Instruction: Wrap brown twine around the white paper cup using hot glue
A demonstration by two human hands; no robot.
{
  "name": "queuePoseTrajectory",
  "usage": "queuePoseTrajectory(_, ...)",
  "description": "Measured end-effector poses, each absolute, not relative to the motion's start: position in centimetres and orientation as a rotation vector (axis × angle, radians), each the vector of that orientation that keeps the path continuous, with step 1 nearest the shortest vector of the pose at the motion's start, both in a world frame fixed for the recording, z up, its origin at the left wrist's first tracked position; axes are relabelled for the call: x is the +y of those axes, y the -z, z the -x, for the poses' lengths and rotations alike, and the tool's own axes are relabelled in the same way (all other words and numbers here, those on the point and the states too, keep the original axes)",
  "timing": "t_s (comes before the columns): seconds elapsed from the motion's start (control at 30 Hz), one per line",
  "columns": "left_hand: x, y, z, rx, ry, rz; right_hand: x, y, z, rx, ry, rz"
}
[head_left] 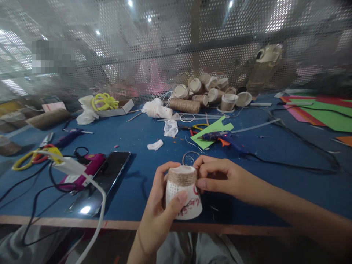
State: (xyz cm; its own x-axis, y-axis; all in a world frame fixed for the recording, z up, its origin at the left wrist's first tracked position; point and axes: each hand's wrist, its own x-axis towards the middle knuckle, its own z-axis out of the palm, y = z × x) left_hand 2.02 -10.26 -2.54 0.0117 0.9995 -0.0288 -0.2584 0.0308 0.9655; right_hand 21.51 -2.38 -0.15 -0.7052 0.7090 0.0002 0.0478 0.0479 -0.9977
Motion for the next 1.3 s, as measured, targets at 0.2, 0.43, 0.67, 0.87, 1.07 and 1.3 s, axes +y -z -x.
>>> queuePoseTrajectory(0.2,-10.22,2.73,-1.83,1.03,-1.278,-1.015,-2.38,0.23,-21.61,-1.815,-1.697,0.758)
queuePoseTrajectory(0.43,-10.36,2.64,-1.92,1.022,-1.256,-1.035,-2.21,0.21,-21.65,-1.807,-1.727,0.689)
queuePoseTrajectory(0.67,-10.52,2.41,-2.12,1.147,-1.239,-1.171,-2.23,0.31,-21.65,-1.767,-1.719,0.682)
queuePoseTrajectory(0.87,-10.16,2.5,-2.23,1.234,-1.202,-1.29,-2.38,0.37,-21.7,-1.801,-1.604,0.747)
queuePoseTrajectory(1.07,-10.05,2.17,-2.42,1.264,-1.175,-1.322,-2.62,0.28,-21.83,-1.834,-1.565,0.757)
queuePoseTrajectory(1.3,-10.06,1.97,-2.46,1.254,-1.205,-1.208,-2.41,-0.03,-21.75,-1.881,-1.525,0.833)
